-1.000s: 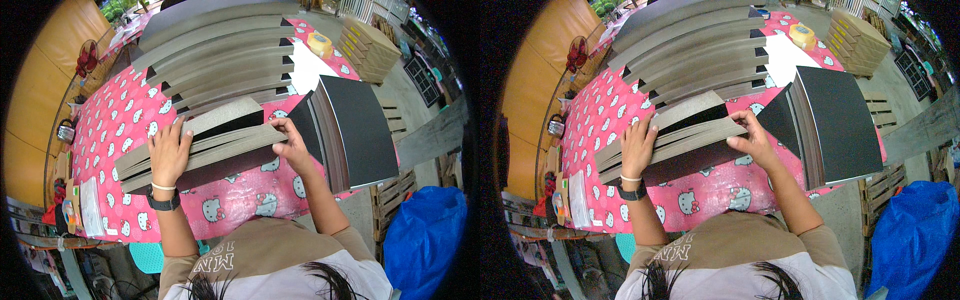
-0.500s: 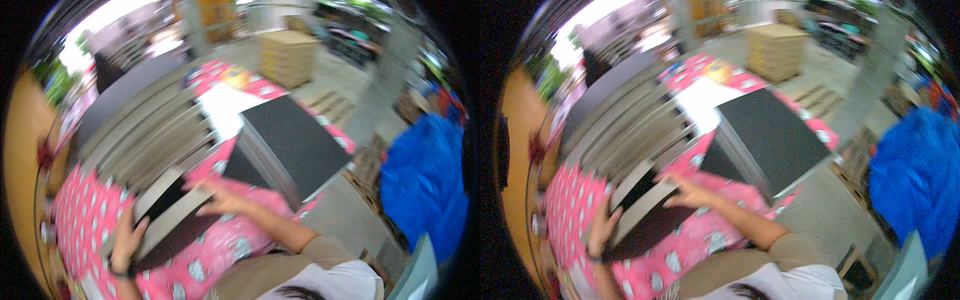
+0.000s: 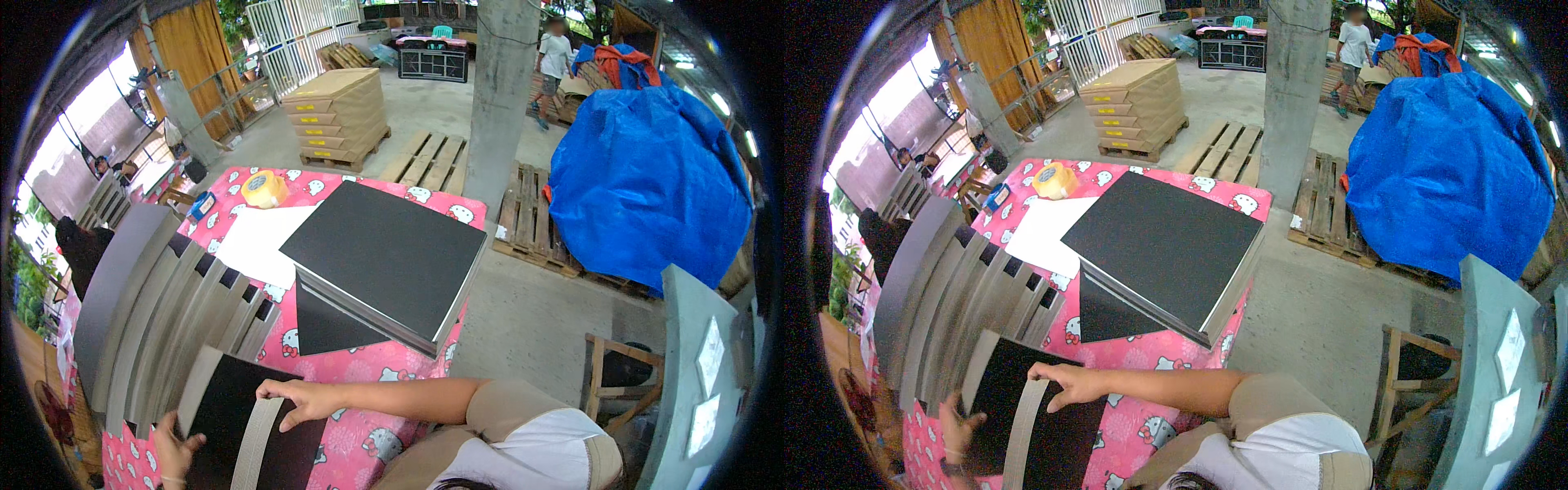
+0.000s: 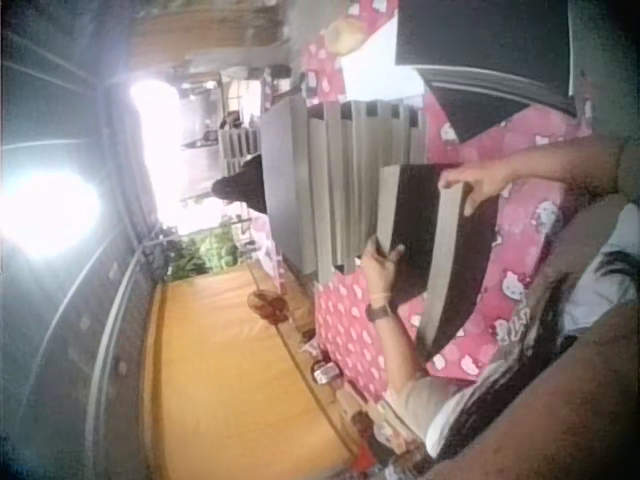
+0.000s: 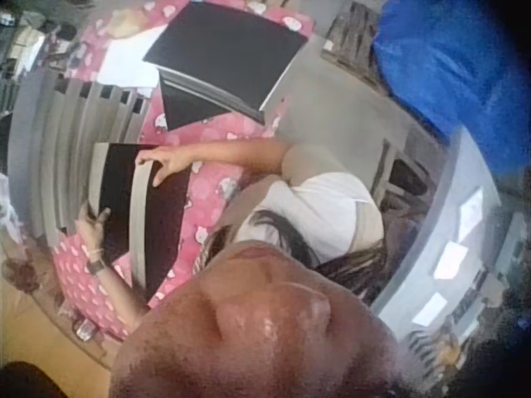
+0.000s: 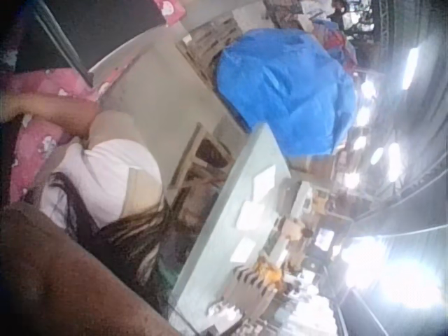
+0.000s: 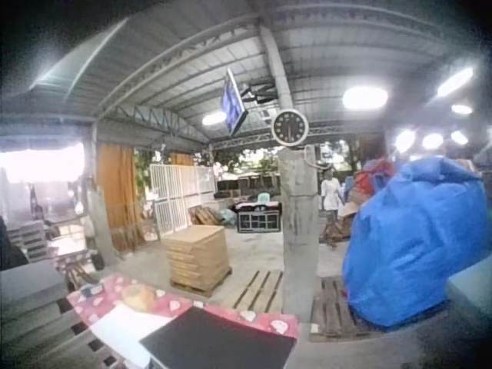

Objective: The person carries a stack of black cardboard sheets to a table and repeatedly opens and closes them, then stacks them. The person handles the cardboard by hand without using tools.

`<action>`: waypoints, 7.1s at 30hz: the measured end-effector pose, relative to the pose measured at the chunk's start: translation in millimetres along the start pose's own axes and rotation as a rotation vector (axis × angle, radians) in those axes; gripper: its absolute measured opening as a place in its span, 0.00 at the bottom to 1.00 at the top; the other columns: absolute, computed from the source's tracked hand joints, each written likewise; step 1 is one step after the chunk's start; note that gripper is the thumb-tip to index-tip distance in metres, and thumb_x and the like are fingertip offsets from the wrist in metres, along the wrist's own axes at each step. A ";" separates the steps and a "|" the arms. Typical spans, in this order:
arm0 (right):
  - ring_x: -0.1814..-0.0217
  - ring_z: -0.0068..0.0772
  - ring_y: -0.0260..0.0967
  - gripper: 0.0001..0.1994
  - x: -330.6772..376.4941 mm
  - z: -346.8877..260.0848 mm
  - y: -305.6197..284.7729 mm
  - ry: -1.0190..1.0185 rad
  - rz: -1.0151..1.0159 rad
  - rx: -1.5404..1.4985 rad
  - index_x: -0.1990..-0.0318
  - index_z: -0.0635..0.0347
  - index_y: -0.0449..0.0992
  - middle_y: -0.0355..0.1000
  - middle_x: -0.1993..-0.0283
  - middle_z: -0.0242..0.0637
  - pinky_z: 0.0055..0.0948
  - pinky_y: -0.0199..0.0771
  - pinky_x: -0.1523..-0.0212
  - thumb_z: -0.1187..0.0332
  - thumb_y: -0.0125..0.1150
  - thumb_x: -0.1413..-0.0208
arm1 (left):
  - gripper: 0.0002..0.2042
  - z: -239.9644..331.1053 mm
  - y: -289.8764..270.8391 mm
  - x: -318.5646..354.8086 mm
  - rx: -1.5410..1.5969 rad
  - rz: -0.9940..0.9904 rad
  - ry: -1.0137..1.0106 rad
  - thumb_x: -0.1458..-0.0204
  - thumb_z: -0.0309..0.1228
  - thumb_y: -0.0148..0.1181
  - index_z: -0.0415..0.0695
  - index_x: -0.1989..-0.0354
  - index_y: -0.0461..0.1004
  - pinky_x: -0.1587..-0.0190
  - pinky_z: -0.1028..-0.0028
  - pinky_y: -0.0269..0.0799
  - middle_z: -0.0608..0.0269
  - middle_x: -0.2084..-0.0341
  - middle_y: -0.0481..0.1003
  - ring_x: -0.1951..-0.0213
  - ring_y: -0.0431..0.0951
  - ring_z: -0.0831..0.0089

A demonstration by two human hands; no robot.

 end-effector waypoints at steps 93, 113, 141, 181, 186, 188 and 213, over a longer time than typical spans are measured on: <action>0.45 0.41 0.62 0.24 -130.7 9.4 -89.5 -0.001 0.629 0.397 0.50 0.67 0.66 0.66 0.49 0.49 0.36 0.58 0.44 0.58 0.59 0.49 | 0.37 -177.7 -20.9 105.7 0.818 1.390 -0.149 0.50 0.46 0.56 0.32 0.40 0.51 0.38 0.66 0.47 0.47 0.41 0.54 0.39 0.54 0.62; 0.49 0.31 0.64 0.27 -20.1 70.4 -23.9 0.257 0.307 0.022 0.46 0.65 0.62 0.68 0.51 0.39 0.30 0.60 0.45 0.74 0.64 0.55 | 0.32 -129.1 127.0 156.1 1.340 1.121 -0.087 0.57 0.19 0.59 0.39 0.41 0.55 0.43 0.70 0.55 0.59 0.48 0.64 0.47 0.63 0.68; 0.38 0.30 0.54 0.28 7.7 -16.9 -13.2 0.103 0.338 -0.115 0.39 0.65 0.56 0.58 0.40 0.41 0.28 0.49 0.38 0.75 0.55 0.48 | 0.21 51.3 49.5 112.2 -0.332 0.729 -0.243 0.50 0.49 0.50 0.46 0.55 0.73 0.51 0.62 0.59 0.59 0.68 0.74 0.61 0.71 0.61; 0.48 0.29 0.58 0.23 22.1 -41.2 -28.0 0.012 0.457 0.165 0.49 0.62 0.70 0.60 0.53 0.36 0.28 0.57 0.45 0.71 0.61 0.57 | 0.20 50.8 50.9 107.1 -0.315 0.722 -0.289 0.54 0.50 0.54 0.44 0.70 0.76 0.61 0.65 0.60 0.60 0.75 0.72 0.68 0.70 0.61; 0.49 0.27 0.58 0.25 15.6 -37.8 -24.5 0.140 0.443 -0.176 0.47 0.64 0.67 0.60 0.54 0.35 0.25 0.55 0.46 0.71 0.61 0.57 | 0.19 48.5 52.5 106.0 -0.300 0.744 -0.287 0.53 0.49 0.54 0.44 0.70 0.76 0.61 0.65 0.61 0.60 0.75 0.72 0.68 0.70 0.61; 0.49 0.27 0.57 0.26 13.4 -40.0 -24.3 0.137 0.407 -0.096 0.46 0.64 0.67 0.59 0.54 0.34 0.24 0.54 0.46 0.72 0.61 0.57 | 0.19 49.3 51.6 106.6 -0.303 0.748 -0.284 0.53 0.49 0.54 0.44 0.70 0.76 0.61 0.65 0.61 0.59 0.75 0.72 0.68 0.71 0.61; 0.55 0.23 0.55 0.24 12.6 -42.7 -28.6 0.104 0.335 0.051 0.47 0.66 0.68 0.59 0.57 0.32 0.19 0.54 0.53 0.65 0.57 0.53 | 0.18 49.4 51.5 105.6 -0.278 0.738 -0.287 0.53 0.48 0.54 0.44 0.71 0.76 0.61 0.65 0.60 0.60 0.76 0.72 0.68 0.70 0.61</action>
Point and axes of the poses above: each hand's wrist, its own x-axis away from the middle knuckle, its own y-axis out of the palm, z = x × y, the point moved 5 cm from there along -x, towards the middle knuckle
